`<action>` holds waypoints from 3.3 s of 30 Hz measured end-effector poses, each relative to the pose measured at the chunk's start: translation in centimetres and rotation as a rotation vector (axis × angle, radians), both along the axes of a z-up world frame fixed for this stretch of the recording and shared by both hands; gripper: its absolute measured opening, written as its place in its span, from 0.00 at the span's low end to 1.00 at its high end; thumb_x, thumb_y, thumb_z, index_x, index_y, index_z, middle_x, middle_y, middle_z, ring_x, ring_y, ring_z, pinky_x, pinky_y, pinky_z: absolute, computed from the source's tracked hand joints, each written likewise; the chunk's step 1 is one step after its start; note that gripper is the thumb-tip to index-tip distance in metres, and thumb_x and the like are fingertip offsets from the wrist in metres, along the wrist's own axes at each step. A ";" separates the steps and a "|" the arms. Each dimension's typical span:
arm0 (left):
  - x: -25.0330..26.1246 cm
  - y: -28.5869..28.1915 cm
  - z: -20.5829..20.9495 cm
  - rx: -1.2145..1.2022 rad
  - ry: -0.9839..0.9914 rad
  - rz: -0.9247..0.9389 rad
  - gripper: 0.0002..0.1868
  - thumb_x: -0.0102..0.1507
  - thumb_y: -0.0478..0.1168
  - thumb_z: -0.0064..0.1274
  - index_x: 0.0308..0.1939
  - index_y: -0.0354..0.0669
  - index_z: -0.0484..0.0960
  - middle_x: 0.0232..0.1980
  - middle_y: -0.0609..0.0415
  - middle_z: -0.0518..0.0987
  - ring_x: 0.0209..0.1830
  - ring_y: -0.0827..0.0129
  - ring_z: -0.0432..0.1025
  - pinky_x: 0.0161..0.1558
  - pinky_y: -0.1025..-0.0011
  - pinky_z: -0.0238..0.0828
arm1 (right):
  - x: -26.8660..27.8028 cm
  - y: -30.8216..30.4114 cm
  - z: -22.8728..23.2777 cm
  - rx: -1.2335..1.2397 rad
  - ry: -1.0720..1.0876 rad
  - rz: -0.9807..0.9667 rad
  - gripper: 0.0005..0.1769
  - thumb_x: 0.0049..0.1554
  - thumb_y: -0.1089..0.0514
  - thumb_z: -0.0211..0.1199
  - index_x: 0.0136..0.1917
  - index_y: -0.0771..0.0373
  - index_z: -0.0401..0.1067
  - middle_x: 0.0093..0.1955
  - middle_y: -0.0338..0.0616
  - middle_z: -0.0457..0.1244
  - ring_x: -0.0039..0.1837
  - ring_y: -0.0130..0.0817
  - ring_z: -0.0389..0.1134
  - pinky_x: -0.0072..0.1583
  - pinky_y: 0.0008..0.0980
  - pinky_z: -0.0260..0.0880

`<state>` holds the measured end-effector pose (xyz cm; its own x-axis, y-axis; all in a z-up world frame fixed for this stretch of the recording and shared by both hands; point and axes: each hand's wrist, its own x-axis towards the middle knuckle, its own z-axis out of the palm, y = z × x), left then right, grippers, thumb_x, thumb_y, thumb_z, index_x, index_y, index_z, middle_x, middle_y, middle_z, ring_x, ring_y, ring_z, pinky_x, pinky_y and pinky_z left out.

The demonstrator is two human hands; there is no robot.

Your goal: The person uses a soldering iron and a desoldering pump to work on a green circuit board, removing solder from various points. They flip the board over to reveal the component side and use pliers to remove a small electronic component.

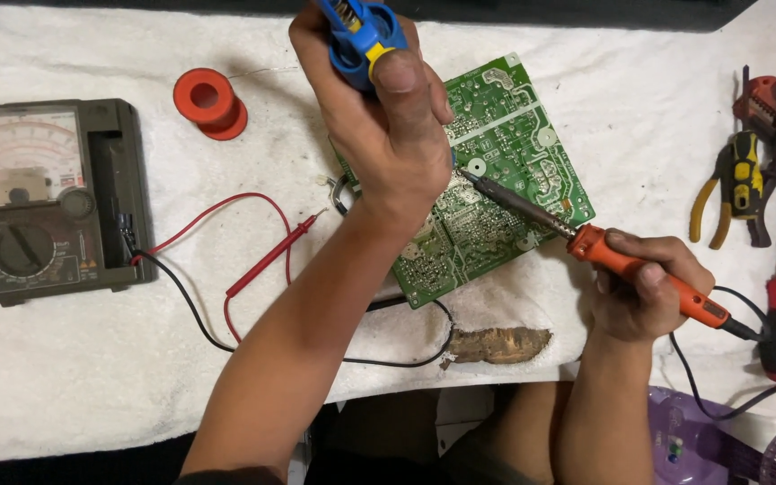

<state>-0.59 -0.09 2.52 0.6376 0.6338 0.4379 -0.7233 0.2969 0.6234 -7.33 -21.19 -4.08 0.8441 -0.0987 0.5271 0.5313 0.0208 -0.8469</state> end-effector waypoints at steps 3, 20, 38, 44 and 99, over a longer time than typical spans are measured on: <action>0.1 0.1 -0.1 -0.013 -0.014 -0.008 0.25 0.57 0.58 0.43 0.44 0.44 0.57 0.23 0.55 0.59 0.13 0.76 0.52 0.13 0.82 0.50 | 0.1 0.0 -0.1 0.007 -0.025 0.019 0.16 0.46 0.54 0.49 0.35 0.73 0.60 0.22 0.52 0.53 0.19 0.27 0.50 0.26 0.22 0.47; -0.1 0.2 0.1 0.052 0.058 0.036 0.25 0.57 0.60 0.39 0.44 0.44 0.57 0.26 0.54 0.64 0.11 0.77 0.55 0.13 0.83 0.49 | -0.1 -0.3 -0.3 0.028 0.002 0.036 0.16 0.45 0.54 0.49 0.35 0.73 0.60 0.23 0.53 0.53 0.19 0.28 0.49 0.26 0.21 0.47; -0.3 0.7 -1.3 0.178 0.227 0.027 0.33 0.53 0.66 0.34 0.48 0.47 0.53 0.28 0.67 0.63 0.19 0.82 0.59 0.19 0.86 0.58 | -3.5 3.3 0.9 -0.281 0.471 -0.396 0.10 0.60 0.66 0.43 0.55 0.62 0.57 0.35 0.41 0.47 0.29 0.25 0.45 0.25 0.21 0.40; 0.3 -0.2 -1.4 0.039 0.124 0.011 0.25 0.57 0.58 0.40 0.49 0.47 0.57 0.40 0.60 0.68 0.22 0.79 0.62 0.23 0.83 0.61 | -0.8 0.0 -0.3 0.051 0.027 -0.118 0.16 0.46 0.54 0.48 0.35 0.73 0.58 0.23 0.53 0.50 0.22 0.33 0.49 0.28 0.26 0.48; -0.5 -0.2 0.3 -0.061 0.018 -0.010 0.23 0.57 0.60 0.39 0.40 0.47 0.58 0.23 0.55 0.60 0.09 0.74 0.54 0.12 0.82 0.50 | -0.3 -0.7 -0.8 0.054 0.042 0.017 0.15 0.44 0.55 0.50 0.35 0.72 0.61 0.25 0.53 0.55 0.21 0.28 0.50 0.28 0.25 0.50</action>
